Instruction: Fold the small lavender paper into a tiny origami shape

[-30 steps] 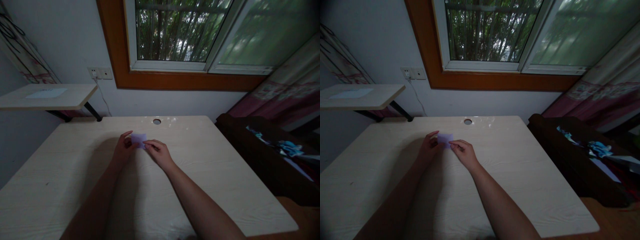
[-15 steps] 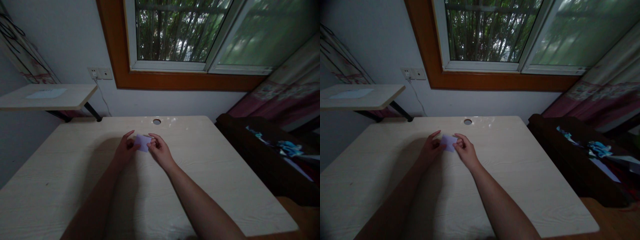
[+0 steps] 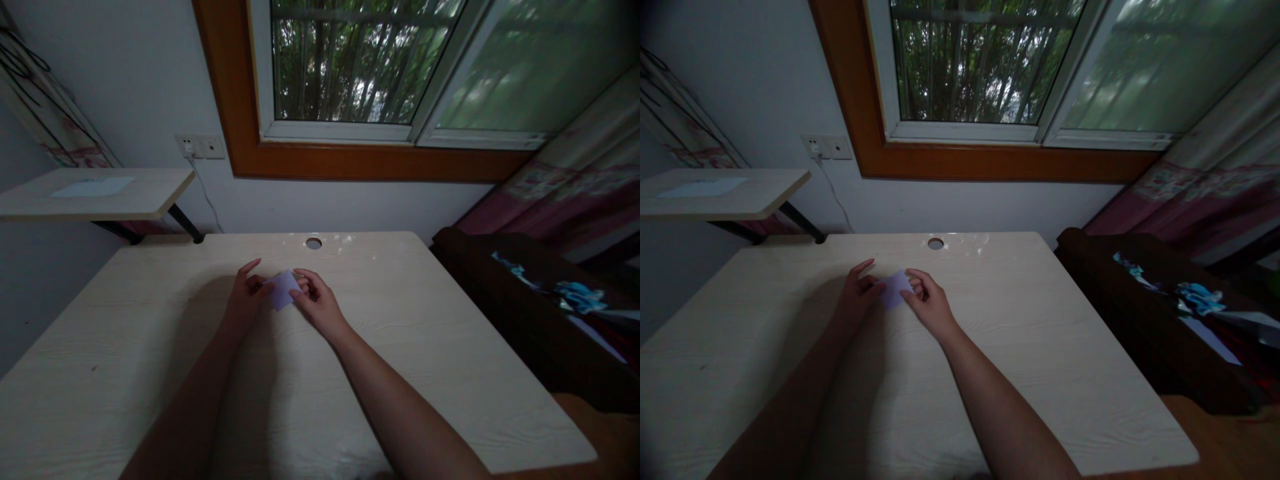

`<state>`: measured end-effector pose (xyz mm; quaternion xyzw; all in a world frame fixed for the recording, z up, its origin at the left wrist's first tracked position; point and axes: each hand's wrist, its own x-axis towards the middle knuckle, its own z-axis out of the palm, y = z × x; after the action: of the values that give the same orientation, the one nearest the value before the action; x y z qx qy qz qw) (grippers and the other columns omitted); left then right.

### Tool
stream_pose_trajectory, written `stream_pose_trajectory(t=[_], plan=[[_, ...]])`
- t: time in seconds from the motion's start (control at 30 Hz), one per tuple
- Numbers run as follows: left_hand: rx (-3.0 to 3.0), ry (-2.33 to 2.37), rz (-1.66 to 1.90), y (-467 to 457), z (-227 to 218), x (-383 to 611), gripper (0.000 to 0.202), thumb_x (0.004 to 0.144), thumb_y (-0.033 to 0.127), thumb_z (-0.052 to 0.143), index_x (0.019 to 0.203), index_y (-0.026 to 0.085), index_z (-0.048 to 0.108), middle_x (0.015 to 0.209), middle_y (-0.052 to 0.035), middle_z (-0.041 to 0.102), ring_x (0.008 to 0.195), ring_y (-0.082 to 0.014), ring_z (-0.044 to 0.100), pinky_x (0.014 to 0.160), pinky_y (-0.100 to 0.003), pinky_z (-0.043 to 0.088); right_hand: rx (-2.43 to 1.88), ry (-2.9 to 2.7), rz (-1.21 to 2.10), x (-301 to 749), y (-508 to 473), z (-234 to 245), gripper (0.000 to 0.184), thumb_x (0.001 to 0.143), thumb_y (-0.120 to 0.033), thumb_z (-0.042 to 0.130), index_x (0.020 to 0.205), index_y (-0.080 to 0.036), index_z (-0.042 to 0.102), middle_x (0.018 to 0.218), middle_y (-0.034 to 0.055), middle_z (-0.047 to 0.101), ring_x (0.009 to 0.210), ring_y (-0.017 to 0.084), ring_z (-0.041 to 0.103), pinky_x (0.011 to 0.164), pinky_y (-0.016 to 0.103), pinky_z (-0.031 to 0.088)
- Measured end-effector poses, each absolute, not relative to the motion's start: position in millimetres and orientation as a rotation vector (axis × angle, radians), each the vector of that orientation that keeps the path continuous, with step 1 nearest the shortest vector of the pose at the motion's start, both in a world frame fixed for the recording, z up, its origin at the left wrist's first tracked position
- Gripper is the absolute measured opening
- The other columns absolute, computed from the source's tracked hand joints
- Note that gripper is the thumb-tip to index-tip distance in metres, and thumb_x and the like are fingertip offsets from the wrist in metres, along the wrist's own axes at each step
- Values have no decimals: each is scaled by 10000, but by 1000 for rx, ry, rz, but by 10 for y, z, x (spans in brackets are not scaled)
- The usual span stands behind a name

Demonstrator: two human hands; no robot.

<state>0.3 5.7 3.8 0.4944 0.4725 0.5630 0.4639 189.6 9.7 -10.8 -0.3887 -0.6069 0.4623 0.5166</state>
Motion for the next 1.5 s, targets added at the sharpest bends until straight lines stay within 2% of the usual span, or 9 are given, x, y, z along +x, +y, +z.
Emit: stream_pose_trajectory(t=[0.3,0.6,0.77,0.93,1.0,1.07,1.17,1.33,1.5], plan=[[1252,1211,1384,71,37,-8,638,739,318,731,1308,216,461,721,51,594,652,-103,569,643,-226,450,-925,-1381,1124,1895,126,-132,374,797,-346,691,1153,-246,633,824,3,623,698,130,551,691,271,482],[1419,1105,1259,78,-100,13,705,692,271,781,1318,214,461,791,20,620,722,-137,608,690,-265,483,-893,-1305,1105,1903,137,-134,422,807,-306,685,1212,-264,574,830,-6,620,713,130,564,704,270,475],[1454,1163,1304,72,-85,28,577,720,258,751,1255,224,536,772,29,597,696,-121,581,681,-252,471,-929,-1347,1078,1907,141,-151,462,802,-314,689,1239,-263,551,842,-3,632,729,136,577,712,272,473],[1359,1164,1424,75,-46,42,865,723,251,755,1445,263,278,747,52,620,675,-116,592,683,-249,472,-967,-1359,1054,1904,145,-170,478,786,-306,708,1240,-251,568,843,-3,651,679,126,547,681,264,458],[1422,1221,1402,87,-59,20,739,728,271,752,1377,246,400,766,36,622,705,-127,601,690,-258,479,-979,-1355,1064,1902,144,-175,400,792,-306,702,1176,-232,617,858,8,657,683,127,549,683,265,458],[1543,1365,1333,102,-85,-14,424,740,284,739,1138,218,610,832,1,639,723,-133,592,700,-272,478,-1000,-1378,1048,1905,141,-171,269,802,-310,691,1053,-213,677,845,13,649,696,133,554,687,267,457],[1741,1430,1315,122,-119,-63,157,772,283,716,912,213,697,878,-23,630,783,-151,573,724,-287,475,-1011,-1452,944,1922,131,-131,127,818,-295,678,910,-215,713,816,14,627,714,144,554,682,271,450],[1904,1269,1427,134,-129,-86,119,790,235,699,899,244,748,997,-45,537,879,-161,562,721,-278,504,-928,-1516,796,1946,114,-42,152,827,-177,624,877,-250,748,959,53,604,860,171,575,717,284,467],[1952,1344,1459,108,-93,-82,286,810,59,547,872,245,755,963,-35,503,868,-146,549,771,-286,512,-925,-1520,779,1937,116,-54,229,801,-125,618,903,-272,761,860,33,563,811,162,562,700,278,466]])
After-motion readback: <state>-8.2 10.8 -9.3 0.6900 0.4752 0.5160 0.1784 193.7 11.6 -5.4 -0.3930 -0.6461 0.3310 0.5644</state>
